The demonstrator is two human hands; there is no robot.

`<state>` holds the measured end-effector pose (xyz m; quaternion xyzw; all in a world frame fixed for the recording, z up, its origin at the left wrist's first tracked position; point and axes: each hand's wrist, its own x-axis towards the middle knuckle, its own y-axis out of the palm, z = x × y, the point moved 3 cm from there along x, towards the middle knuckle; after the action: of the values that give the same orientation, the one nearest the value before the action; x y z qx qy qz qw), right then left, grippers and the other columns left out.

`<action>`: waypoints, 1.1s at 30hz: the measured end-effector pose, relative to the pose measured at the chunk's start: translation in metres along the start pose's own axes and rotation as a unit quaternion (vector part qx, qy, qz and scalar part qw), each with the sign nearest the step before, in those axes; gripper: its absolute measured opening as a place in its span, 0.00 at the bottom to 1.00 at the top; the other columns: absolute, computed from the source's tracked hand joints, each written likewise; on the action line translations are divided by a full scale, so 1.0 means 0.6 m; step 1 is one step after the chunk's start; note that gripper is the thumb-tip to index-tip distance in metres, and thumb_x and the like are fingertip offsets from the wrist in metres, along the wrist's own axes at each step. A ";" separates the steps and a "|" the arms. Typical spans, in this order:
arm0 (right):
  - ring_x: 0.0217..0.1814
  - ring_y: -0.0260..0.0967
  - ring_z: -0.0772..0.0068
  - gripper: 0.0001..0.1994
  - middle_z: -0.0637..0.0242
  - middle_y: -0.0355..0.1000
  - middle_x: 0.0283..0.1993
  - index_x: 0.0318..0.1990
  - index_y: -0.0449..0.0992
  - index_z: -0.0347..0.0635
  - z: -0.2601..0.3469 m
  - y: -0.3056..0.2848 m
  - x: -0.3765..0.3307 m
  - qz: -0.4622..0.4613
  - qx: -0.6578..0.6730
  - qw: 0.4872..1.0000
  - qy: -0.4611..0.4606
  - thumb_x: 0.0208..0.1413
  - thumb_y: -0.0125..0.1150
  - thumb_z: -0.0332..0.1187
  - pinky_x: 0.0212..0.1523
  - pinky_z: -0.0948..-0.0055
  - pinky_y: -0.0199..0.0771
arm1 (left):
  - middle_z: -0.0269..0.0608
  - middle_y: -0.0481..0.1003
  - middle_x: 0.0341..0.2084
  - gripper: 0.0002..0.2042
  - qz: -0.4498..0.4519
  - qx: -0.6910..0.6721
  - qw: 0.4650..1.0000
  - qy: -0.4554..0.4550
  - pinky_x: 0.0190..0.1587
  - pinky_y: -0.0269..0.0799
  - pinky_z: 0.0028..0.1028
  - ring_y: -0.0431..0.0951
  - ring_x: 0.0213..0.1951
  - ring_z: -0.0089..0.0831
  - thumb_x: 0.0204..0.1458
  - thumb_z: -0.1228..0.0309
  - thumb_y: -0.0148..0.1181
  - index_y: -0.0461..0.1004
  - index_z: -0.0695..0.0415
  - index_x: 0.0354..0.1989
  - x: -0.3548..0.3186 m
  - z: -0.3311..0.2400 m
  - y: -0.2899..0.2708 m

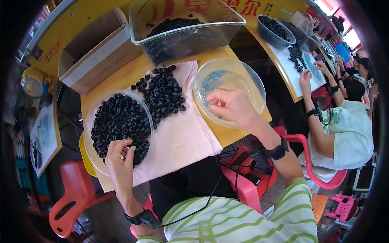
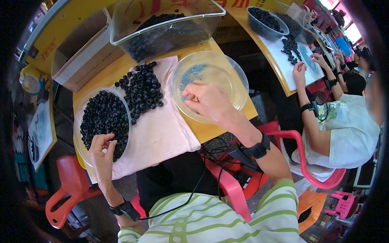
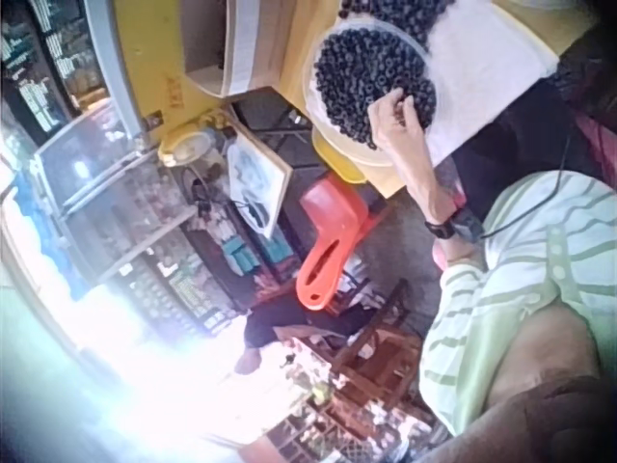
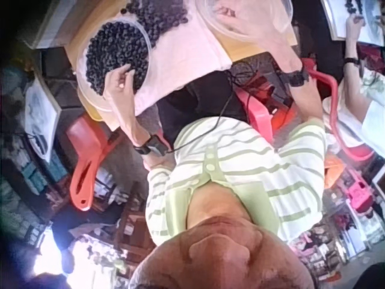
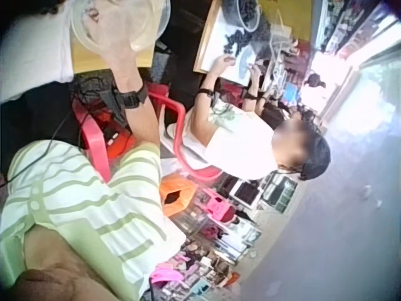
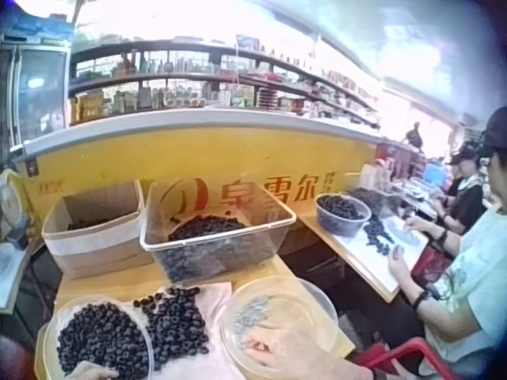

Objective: The person is assembling small plastic components by inserting a smaller part into a larger circular housing.

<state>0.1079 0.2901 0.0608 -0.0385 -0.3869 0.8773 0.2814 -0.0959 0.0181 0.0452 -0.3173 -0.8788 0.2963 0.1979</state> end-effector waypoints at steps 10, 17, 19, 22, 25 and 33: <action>0.31 0.75 0.65 0.10 0.56 0.74 0.33 0.39 0.72 0.36 -0.026 0.007 -0.017 -0.013 -0.036 0.999 0.011 0.50 0.65 0.22 0.35 0.69 0.75 | 0.34 0.72 0.34 0.10 -0.064 -0.084 0.994 0.003 0.34 0.68 0.22 0.70 0.30 0.19 0.52 0.85 0.57 0.78 0.63 0.42 -0.019 -0.016 -0.009; 0.34 0.74 0.58 0.06 0.58 0.73 0.34 0.35 0.72 0.36 -0.016 -0.003 -0.023 -0.001 -0.006 1.000 0.008 0.51 0.61 0.22 0.36 0.66 0.74 | 0.41 0.74 0.41 0.09 0.030 -0.450 0.888 -0.095 0.44 0.72 0.25 0.75 0.36 0.24 0.54 0.84 0.54 0.77 0.64 0.42 -0.056 -0.054 0.021; 0.35 0.74 0.55 0.04 0.59 0.73 0.34 0.34 0.73 0.37 -0.008 -0.006 -0.024 0.002 -0.016 1.000 -0.021 0.51 0.61 0.23 0.37 0.64 0.74 | 0.43 0.74 0.41 0.09 0.069 -0.517 0.846 -0.111 0.44 0.74 0.27 0.76 0.37 0.27 0.53 0.85 0.53 0.77 0.65 0.40 -0.067 -0.073 0.047; 0.36 0.73 0.55 0.04 0.60 0.71 0.35 0.35 0.75 0.38 0.000 -0.006 -0.024 0.010 -0.034 0.998 -0.056 0.52 0.62 0.24 0.38 0.63 0.73 | 0.43 0.75 0.42 0.12 0.137 -0.560 0.811 -0.099 0.47 0.77 0.27 0.78 0.40 0.27 0.51 0.88 0.57 0.75 0.63 0.42 -0.083 -0.088 0.082; 0.36 0.73 0.57 0.04 0.60 0.70 0.36 0.37 0.76 0.37 -0.003 -0.002 -0.025 0.012 -0.058 0.995 -0.079 0.53 0.61 0.24 0.38 0.65 0.71 | 0.45 0.76 0.41 0.10 0.165 -0.581 0.788 -0.118 0.46 0.78 0.27 0.79 0.39 0.28 0.52 0.85 0.60 0.74 0.63 0.43 -0.091 -0.095 0.114; 0.39 0.74 0.54 0.02 0.57 0.72 0.35 0.34 0.75 0.39 -0.003 0.003 -0.017 0.000 -0.104 0.990 -0.090 0.53 0.60 0.26 0.40 0.63 0.74 | 0.52 0.79 0.40 0.09 0.189 -0.649 0.715 -0.178 0.43 0.80 0.27 0.82 0.38 0.33 0.62 0.76 0.55 0.72 0.65 0.48 -0.098 -0.086 0.137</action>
<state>0.1164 0.2849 0.0568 0.0117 -0.4999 0.8323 0.2393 0.0099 0.0500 0.0212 -0.4686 -0.7962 -0.2642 -0.2769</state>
